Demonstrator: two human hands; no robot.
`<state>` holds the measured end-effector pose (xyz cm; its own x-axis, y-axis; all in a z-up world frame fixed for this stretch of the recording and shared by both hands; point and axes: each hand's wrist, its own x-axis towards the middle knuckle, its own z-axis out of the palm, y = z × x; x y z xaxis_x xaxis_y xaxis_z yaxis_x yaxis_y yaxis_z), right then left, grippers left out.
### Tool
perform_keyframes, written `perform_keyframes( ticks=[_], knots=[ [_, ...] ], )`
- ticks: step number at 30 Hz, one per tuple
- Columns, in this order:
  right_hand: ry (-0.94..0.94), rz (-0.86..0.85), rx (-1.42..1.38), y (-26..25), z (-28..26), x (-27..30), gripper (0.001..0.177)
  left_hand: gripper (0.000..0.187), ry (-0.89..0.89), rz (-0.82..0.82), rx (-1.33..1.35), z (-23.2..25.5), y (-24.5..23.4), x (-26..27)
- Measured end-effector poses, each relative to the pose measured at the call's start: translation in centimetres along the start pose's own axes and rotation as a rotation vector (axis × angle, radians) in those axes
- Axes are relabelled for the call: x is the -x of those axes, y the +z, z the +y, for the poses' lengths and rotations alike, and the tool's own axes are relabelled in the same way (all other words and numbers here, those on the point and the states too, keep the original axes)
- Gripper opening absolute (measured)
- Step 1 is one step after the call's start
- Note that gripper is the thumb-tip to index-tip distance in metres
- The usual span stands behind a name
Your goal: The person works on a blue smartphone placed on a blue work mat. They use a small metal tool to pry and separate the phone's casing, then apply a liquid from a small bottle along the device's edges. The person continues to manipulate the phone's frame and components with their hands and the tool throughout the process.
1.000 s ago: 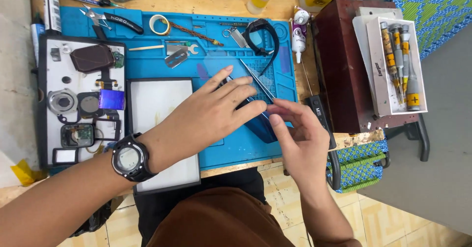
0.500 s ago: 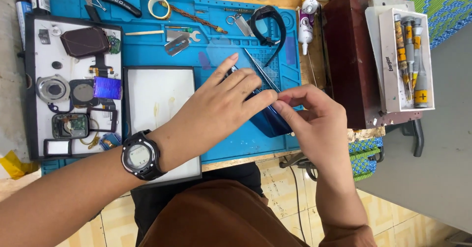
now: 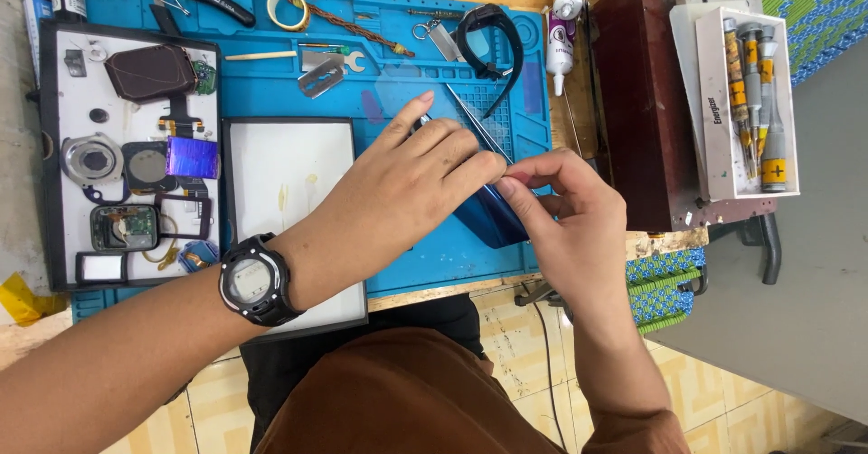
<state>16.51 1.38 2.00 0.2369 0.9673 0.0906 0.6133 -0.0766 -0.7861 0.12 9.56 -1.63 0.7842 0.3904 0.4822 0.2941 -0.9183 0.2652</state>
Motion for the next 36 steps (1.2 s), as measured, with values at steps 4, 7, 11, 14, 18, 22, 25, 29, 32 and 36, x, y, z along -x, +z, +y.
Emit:
perform_keyframes(
  ticks=[4,7,11,14,18,22,25,29,32,36],
  knots=[
    [0.045,-0.084,0.062,-1.0,-0.4,-0.1,0.005,0.030,0.001,0.037,-0.118,0.0,0.6,0.0],
    [0.060,-0.112,0.074,-1.3,-0.4,0.1,0.005,0.031,-0.004,0.048,-0.140,0.0,1.0,0.1],
    [0.082,-0.137,0.085,-1.8,-0.6,0.2,0.004,0.040,-0.007,0.031,-0.121,0.0,0.9,0.0],
    [0.075,-0.163,0.102,-2.3,-0.7,0.6,0.004,0.042,-0.008,0.038,-0.112,0.1,0.7,0.0],
    [0.099,-0.142,0.079,-2.8,-0.3,1.3,0.003,0.046,-0.008,0.032,-0.081,0.1,0.8,0.1],
    [0.079,-0.148,0.088,-3.1,-0.1,1.6,0.003,0.045,-0.008,0.043,-0.085,0.1,0.9,0.0],
    [0.051,-0.149,0.094,-3.1,0.1,1.6,0.003,0.049,-0.005,0.020,-0.091,0.2,0.6,-0.1],
    [0.017,-0.157,0.127,-3.0,-0.3,1.3,0.001,0.075,-0.010,-0.026,-0.153,0.5,1.0,-0.4],
    [0.065,-0.184,0.077,-2.9,-0.2,1.0,0.003,0.077,-0.035,-0.004,-0.159,1.6,1.3,-0.5],
    [0.056,-0.176,0.074,-3.0,0.2,1.1,0.003,0.083,0.001,-0.044,-0.176,2.8,2.0,-1.1]
  ],
)
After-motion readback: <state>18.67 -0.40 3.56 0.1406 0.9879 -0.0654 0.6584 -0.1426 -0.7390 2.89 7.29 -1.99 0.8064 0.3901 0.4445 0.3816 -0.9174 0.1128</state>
